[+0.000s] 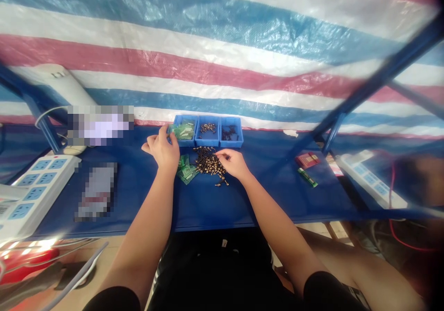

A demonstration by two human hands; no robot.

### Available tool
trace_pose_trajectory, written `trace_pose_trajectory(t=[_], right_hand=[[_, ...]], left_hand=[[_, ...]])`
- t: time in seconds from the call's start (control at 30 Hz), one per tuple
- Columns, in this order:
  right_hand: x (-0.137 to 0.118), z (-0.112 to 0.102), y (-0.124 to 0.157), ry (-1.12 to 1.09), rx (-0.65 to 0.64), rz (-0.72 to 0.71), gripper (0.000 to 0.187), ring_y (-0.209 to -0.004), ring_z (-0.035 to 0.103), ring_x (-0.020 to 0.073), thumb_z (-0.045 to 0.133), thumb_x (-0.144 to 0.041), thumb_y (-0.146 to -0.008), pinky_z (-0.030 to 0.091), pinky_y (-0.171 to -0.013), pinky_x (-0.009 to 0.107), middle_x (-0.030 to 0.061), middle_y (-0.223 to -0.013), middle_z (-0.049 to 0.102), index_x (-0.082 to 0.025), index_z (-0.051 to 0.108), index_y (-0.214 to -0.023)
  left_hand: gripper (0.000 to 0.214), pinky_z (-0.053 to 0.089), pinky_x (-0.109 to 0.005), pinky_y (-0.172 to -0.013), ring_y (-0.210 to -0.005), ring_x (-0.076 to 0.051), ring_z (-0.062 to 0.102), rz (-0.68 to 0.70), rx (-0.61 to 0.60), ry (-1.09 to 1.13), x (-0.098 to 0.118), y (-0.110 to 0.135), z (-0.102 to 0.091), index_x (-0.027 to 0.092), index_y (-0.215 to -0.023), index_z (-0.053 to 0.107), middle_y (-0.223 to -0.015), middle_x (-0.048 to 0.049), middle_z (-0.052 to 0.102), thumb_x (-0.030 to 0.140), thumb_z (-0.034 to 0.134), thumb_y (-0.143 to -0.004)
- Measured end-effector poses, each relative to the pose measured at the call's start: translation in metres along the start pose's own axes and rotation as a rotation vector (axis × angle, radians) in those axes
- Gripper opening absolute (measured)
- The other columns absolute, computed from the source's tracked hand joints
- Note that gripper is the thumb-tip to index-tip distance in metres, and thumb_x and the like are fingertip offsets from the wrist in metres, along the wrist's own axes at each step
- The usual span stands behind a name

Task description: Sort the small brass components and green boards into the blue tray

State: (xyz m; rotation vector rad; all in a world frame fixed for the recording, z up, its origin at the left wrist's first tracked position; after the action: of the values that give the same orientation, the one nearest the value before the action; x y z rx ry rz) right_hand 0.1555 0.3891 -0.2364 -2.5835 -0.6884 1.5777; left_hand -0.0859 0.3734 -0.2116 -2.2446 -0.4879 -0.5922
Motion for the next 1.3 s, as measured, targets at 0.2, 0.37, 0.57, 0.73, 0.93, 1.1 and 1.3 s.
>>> trace_pose_trajectory(t=[0.2,0.37,0.57,0.73,0.93,1.1,1.3], right_hand=[[0.004,-0.006,-0.001,0.193,0.034,-0.036,0.02,-0.084,0.063,0.0197,0.057,-0.018,-0.081,0.048,-0.083,0.035,0.0028,-0.088,0.073,-0.023,0.074,-0.092],[0.012,-0.009,-0.004,0.209,-0.031,-0.001,0.017,-0.079,0.064,0.019,0.061,-0.022,-0.08,0.047,-0.084,0.035,0.0021,-0.084,0.073,-0.023,0.074,-0.091],[0.013,-0.003,-0.005,0.305,-0.002,0.004,0.015,-0.079,0.062,0.0197,0.065,-0.028,-0.08,0.045,-0.085,0.036,0.005,-0.082,0.072,-0.023,0.076,-0.089],[0.014,-0.002,-0.005,0.312,-0.005,-0.01,0.014,-0.079,0.061,0.0193,0.063,-0.027,-0.081,0.044,-0.086,0.035,0.0051,-0.083,0.072,-0.023,0.077,-0.083],[0.011,-0.004,-0.003,0.264,0.024,0.011,0.013,-0.08,0.062,0.0203,0.063,-0.024,-0.079,0.046,-0.084,0.035,0.0032,-0.082,0.073,-0.024,0.074,-0.084],[0.008,-0.004,-0.002,0.179,0.051,0.053,0.014,-0.081,0.063,0.0203,0.061,-0.025,-0.078,0.049,-0.08,0.035,0.0009,-0.087,0.074,-0.025,0.073,-0.086],[0.006,-0.004,-0.001,0.133,0.057,0.048,0.016,-0.082,0.065,0.0197,0.061,-0.026,-0.079,0.051,-0.081,0.034,-0.0002,-0.089,0.074,-0.025,0.074,-0.088]], left_hand=[[0.038,0.021,-0.05,-0.096,-0.106,-0.032,0.05,0.029,-0.017,-0.004,0.004,0.001,-0.001,0.019,-0.127,0.054,-0.1,-0.0128,0.067,0.03,0.046,-0.091],[0.03,0.021,-0.048,-0.096,-0.107,-0.034,0.05,0.013,-0.051,-0.012,0.0,0.002,0.005,0.018,-0.113,0.059,-0.101,-0.0136,0.067,0.033,0.046,-0.091],[0.038,0.025,-0.046,-0.093,-0.1,-0.031,0.054,-0.005,0.0,-0.017,-0.002,0.001,0.004,0.018,-0.124,0.053,-0.091,-0.0105,0.068,0.032,0.048,-0.09],[0.031,0.023,-0.047,-0.095,-0.104,-0.032,0.053,0.016,-0.007,-0.029,-0.002,0.001,0.005,0.018,-0.114,0.059,-0.098,-0.0129,0.068,0.033,0.045,-0.091],[0.034,0.023,-0.048,-0.096,-0.105,-0.032,0.053,0.006,-0.005,-0.025,-0.003,0.002,0.005,0.017,-0.119,0.058,-0.098,-0.0136,0.068,0.03,0.044,-0.091],[0.04,0.023,-0.05,-0.097,-0.109,-0.034,0.05,0.012,-0.023,0.018,0.0,0.002,0.004,0.015,-0.126,0.053,-0.102,-0.0153,0.066,0.026,0.045,-0.089],[0.032,0.022,-0.05,-0.096,-0.11,-0.034,0.047,0.035,-0.035,-0.031,0.001,0.005,0.006,0.019,-0.114,0.063,-0.104,-0.014,0.065,0.026,0.043,-0.09]])
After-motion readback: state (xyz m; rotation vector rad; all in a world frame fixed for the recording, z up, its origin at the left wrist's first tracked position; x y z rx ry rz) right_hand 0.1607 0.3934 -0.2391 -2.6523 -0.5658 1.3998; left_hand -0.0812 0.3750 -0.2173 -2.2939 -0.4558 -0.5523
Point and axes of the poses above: each hand's wrist, its own y-axis away from the middle knuckle, its own z-axis out of the palm, x = y × z, the point moved 2 cm from there along -y, towards the middle knuckle
